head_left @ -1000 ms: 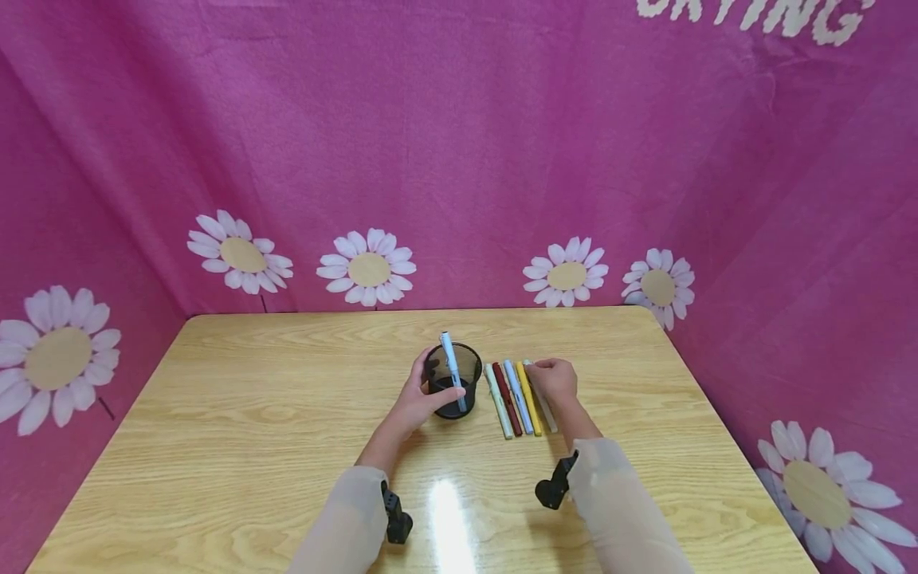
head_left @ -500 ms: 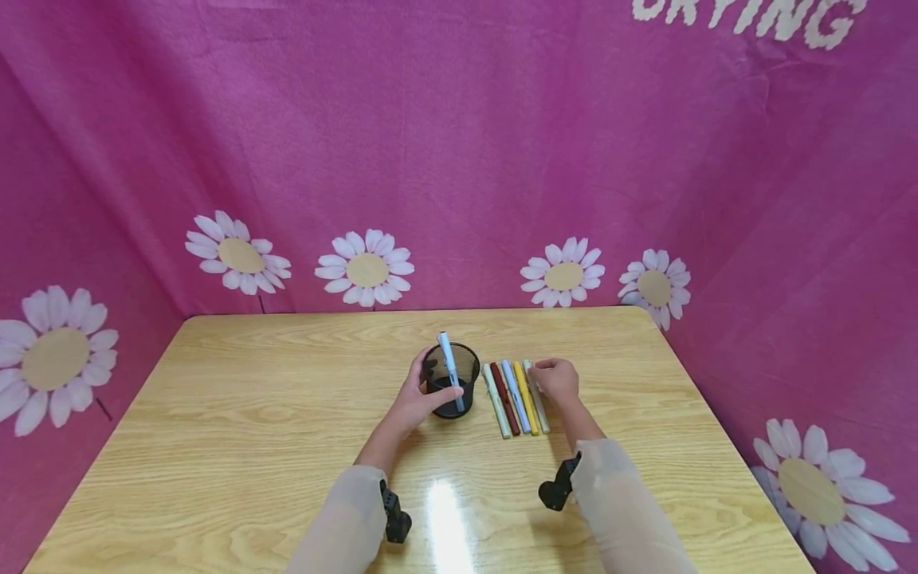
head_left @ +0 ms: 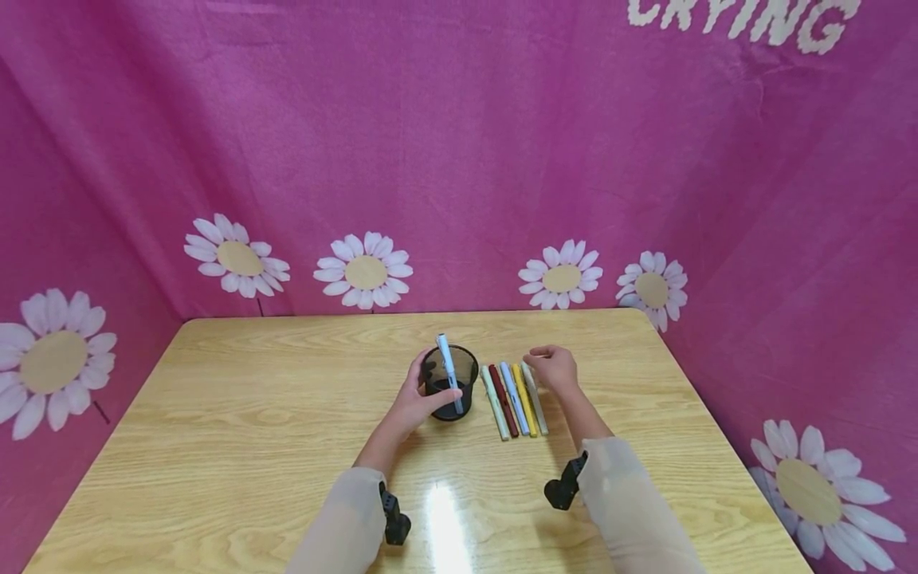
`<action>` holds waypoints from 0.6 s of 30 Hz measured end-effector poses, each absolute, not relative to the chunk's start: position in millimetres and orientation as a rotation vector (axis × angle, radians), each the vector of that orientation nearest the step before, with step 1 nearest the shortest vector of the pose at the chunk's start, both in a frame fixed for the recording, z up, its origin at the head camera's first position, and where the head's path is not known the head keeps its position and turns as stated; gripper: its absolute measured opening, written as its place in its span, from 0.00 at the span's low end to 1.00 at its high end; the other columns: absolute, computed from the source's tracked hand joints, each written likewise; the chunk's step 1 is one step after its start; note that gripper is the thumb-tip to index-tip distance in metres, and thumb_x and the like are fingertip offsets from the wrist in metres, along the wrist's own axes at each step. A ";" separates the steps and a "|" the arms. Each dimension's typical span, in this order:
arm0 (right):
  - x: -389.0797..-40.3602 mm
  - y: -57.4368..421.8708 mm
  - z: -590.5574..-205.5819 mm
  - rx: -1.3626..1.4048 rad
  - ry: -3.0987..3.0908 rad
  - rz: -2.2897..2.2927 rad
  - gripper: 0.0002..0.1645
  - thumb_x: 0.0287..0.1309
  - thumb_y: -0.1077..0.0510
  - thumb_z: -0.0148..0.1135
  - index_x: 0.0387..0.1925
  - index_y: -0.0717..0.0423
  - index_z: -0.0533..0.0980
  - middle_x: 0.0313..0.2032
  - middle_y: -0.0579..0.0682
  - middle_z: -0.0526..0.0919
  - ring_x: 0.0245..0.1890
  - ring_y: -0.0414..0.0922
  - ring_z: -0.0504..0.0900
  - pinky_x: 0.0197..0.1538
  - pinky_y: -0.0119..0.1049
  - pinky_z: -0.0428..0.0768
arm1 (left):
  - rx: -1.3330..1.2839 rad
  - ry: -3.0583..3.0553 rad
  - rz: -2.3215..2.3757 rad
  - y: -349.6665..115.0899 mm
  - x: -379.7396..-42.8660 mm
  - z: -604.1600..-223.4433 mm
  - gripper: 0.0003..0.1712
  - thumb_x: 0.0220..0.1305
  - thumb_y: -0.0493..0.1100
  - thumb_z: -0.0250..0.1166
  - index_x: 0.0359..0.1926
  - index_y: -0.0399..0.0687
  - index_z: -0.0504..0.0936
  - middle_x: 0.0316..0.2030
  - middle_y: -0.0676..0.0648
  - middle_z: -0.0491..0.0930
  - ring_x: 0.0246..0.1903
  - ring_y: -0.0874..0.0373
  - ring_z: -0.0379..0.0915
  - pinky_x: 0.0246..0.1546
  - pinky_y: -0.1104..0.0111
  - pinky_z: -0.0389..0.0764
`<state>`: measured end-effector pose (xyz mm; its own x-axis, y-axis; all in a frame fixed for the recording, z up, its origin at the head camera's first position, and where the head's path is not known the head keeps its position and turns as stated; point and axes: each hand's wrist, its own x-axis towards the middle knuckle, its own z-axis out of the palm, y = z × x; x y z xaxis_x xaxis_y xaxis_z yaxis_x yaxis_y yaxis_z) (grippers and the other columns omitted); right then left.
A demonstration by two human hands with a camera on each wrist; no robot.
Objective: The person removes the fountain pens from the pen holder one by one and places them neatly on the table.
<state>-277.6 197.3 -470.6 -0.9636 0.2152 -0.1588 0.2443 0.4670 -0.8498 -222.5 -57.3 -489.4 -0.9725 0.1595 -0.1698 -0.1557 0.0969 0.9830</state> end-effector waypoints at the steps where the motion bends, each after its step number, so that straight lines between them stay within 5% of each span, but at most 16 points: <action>1: -277.7 195.6 -468.8 0.405 2.657 -1.565 0.18 0.57 0.57 0.61 0.46 0.66 0.78 0.36 0.56 0.81 0.22 0.37 0.73 0.27 0.29 0.75 | 0.005 2.136 1.968 -57.3 -222.8 -489.7 0.53 0.53 0.48 0.71 0.72 0.63 0.46 0.72 0.41 0.47 0.70 0.39 0.45 0.64 0.46 0.60; 18: -274.0 168.8 -442.0 0.240 2.674 -1.553 0.22 0.55 0.56 0.63 0.51 0.62 0.76 0.37 0.55 0.77 0.32 0.46 0.77 0.33 0.32 0.77 | 0.055 2.063 1.989 -60.2 -210.3 -463.6 0.52 0.54 0.43 0.69 0.72 0.58 0.45 0.72 0.37 0.46 0.69 0.36 0.46 0.64 0.46 0.61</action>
<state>-274.0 168.8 -442.0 -0.9872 0.1132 -0.1120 0.1534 0.4865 -0.8601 -210.3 -60.2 -463.6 -0.9617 0.2153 -0.1695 -0.1615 0.0543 0.9854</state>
